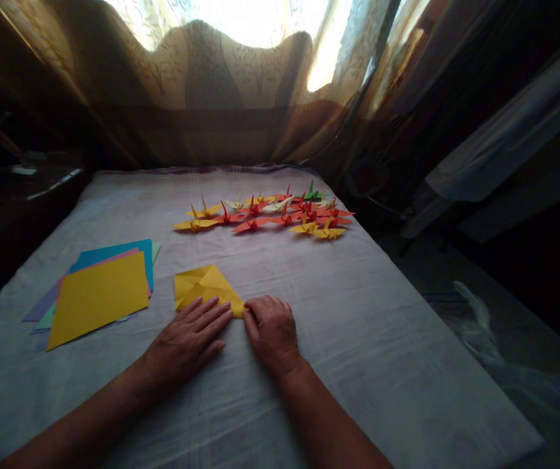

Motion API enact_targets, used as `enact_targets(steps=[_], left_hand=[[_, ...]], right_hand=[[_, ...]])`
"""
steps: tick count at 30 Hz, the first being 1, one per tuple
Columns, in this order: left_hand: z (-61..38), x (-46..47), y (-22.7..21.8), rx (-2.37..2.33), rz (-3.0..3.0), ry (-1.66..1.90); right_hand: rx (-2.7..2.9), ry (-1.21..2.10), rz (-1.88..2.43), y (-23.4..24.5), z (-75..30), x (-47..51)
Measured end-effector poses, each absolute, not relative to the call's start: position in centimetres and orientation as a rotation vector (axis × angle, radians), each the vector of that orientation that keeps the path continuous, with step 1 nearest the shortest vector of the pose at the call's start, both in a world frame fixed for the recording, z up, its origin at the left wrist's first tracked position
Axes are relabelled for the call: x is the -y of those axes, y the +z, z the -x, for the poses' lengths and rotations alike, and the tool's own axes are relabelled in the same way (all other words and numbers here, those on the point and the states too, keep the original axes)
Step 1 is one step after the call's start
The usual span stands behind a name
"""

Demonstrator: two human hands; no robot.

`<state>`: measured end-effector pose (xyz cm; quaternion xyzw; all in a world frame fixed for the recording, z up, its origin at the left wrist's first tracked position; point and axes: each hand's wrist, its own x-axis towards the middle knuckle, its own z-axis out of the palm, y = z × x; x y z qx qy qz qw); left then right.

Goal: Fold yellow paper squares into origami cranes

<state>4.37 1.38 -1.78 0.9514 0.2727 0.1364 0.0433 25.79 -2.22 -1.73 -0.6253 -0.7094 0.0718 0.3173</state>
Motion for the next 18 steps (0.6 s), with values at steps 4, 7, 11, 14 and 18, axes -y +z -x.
enact_targets(steps=[4, 7, 11, 14, 18], left_hand=[[-4.13, -1.21, -1.69, -0.845, -2.902, 0.377], [-4.12, -1.11, -1.55, -0.869, -2.874, 0.365], [-4.14, -1.07, -1.45, -0.895, -2.849, 0.34], [-4.14, -1.01, -1.42, -0.912, -2.846, 0.342], [-4.13, -0.94, -1.33, -0.928, -2.864, 0.325]], right_hand=[[1.89, 0.218, 1.642, -1.61, -25.98, 2.32], [1.927, 0.213, 1.664, -1.51, -26.06, 2.35], [1.956, 0.204, 1.678, -1.47, -26.12, 2.38], [1.96, 0.208, 1.675, -1.52, -26.15, 2.42], [1.96, 0.222, 1.673, -1.59, -26.17, 2.45]])
